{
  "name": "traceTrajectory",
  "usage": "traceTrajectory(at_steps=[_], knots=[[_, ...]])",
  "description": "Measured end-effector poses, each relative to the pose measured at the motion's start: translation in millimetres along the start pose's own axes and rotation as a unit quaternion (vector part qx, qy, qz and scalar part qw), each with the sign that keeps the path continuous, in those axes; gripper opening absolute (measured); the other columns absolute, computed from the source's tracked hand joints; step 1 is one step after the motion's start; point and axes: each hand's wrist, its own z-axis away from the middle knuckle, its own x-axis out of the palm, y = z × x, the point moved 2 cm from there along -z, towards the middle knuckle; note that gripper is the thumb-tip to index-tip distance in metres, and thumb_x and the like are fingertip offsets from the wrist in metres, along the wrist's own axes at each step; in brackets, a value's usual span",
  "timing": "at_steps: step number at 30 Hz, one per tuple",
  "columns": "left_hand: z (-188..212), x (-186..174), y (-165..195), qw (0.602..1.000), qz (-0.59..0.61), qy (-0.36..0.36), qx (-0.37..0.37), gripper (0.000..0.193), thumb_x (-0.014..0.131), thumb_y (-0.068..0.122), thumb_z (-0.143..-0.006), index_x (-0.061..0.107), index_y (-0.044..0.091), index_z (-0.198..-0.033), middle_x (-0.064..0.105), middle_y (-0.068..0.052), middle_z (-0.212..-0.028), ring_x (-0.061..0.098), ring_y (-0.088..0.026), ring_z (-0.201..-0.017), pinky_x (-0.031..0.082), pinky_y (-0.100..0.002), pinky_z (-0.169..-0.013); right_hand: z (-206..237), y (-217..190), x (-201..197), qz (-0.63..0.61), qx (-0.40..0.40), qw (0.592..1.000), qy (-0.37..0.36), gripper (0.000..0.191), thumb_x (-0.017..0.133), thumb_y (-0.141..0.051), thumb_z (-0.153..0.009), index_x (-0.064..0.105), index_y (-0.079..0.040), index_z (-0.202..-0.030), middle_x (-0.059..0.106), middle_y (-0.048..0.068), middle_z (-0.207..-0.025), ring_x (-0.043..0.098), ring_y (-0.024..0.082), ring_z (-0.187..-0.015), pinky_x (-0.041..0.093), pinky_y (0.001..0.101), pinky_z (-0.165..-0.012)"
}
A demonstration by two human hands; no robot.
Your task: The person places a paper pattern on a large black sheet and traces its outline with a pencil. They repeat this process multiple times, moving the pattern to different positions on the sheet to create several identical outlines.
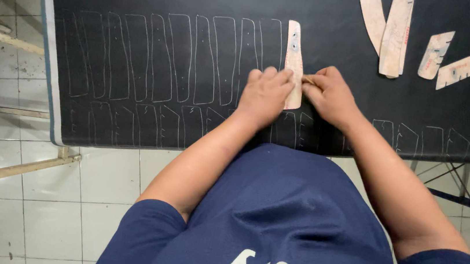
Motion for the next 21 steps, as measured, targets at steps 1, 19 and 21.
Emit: traceTrajectory(at_steps=[1, 19, 21], knots=[[-1, 2, 2, 1.000, -0.025, -0.013, 0.010, 0.032, 0.056, 0.019, -0.102, 0.067, 0.014, -0.131, 0.058, -0.004, -0.150, 0.062, -0.030, -0.124, 0.045, -0.051, -0.104, -8, -1, -4, 0.010, -0.033, 0.999, 0.022, 0.019, 0.071, -0.019, -0.101, 0.072, -0.009, -0.117, 0.060, 0.013, -0.109, 0.062, 0.028, -0.099, 0.052, 0.0376, -0.085], [-8, 27, 17, 0.994, 0.072, 0.049, -0.069, 0.048, 0.042, 0.028, -0.106, 0.040, -0.009, -0.135, 0.069, -0.028, -0.070, 0.070, -0.050, -0.068, 0.057, -0.059, -0.062, -66, -57, -12, 0.036, -0.055, 0.994, -0.092, 0.021, 0.069, -0.027, -0.102, 0.075, -0.006, -0.102, 0.067, 0.012, -0.090, 0.064, 0.030, -0.082, 0.050, 0.0401, -0.072], [-8, 26, 15, 0.992, 0.088, 0.070, -0.062, 0.046, 0.045, 0.026, -0.103, 0.042, -0.009, -0.132, 0.068, -0.027, -0.066, 0.069, -0.050, -0.062, 0.057, -0.058, -0.058, -68, -56, -10, 0.030, -0.021, 0.993, -0.109, 0.023, 0.068, -0.029, -0.101, 0.074, -0.006, -0.101, 0.068, 0.011, -0.088, 0.065, 0.029, -0.080, 0.050, 0.0403, -0.071]])
